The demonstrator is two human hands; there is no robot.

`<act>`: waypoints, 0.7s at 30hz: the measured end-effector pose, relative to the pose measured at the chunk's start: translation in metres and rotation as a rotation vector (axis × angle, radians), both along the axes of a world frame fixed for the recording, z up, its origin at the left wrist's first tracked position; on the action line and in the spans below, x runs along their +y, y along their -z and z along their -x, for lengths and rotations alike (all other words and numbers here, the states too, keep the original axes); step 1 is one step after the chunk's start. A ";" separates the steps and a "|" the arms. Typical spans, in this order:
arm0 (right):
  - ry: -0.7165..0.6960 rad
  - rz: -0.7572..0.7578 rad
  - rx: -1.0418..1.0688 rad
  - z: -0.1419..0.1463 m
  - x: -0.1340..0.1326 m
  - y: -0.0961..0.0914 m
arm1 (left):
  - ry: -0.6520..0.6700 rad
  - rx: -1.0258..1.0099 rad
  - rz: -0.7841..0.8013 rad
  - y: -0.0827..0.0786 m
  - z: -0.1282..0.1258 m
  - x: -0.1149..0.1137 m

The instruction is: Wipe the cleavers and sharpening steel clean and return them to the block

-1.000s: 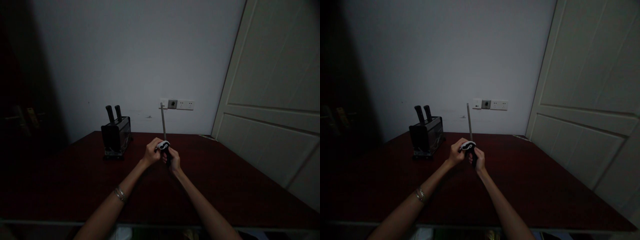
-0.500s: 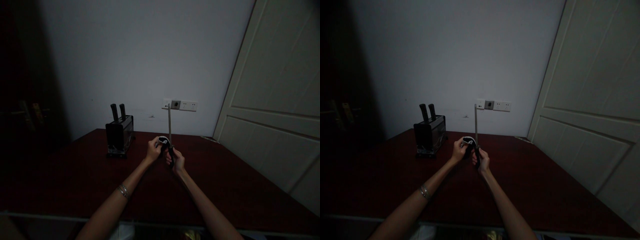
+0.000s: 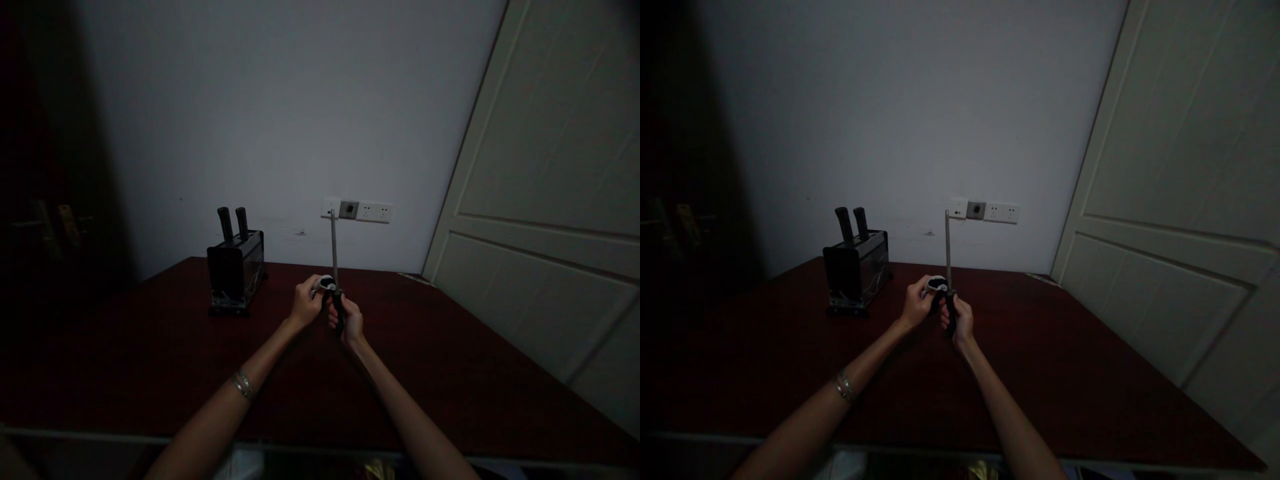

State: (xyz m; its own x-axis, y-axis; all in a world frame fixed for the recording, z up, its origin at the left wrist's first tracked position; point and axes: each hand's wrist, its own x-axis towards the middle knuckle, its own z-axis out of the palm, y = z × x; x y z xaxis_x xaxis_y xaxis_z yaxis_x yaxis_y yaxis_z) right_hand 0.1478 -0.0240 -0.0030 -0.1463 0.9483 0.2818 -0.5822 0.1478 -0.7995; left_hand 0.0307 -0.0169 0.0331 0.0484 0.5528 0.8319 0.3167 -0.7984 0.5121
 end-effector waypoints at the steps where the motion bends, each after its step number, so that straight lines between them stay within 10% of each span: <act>1: 0.012 -0.002 -0.003 0.000 0.000 0.000 | 0.005 -0.005 -0.010 -0.001 0.001 -0.001; 21: 0.327 -0.227 -0.150 0.006 0.009 0.003 | -0.089 0.086 -0.364 -0.001 0.002 -0.003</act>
State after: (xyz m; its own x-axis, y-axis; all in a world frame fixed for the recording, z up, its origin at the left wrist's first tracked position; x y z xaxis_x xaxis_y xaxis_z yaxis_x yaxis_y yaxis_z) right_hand 0.1421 -0.0146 -0.0059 0.0964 0.8677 0.4876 -0.3553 0.4876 -0.7975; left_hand 0.0287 -0.0198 0.0346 0.0915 0.2273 0.9695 0.4221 -0.8906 0.1690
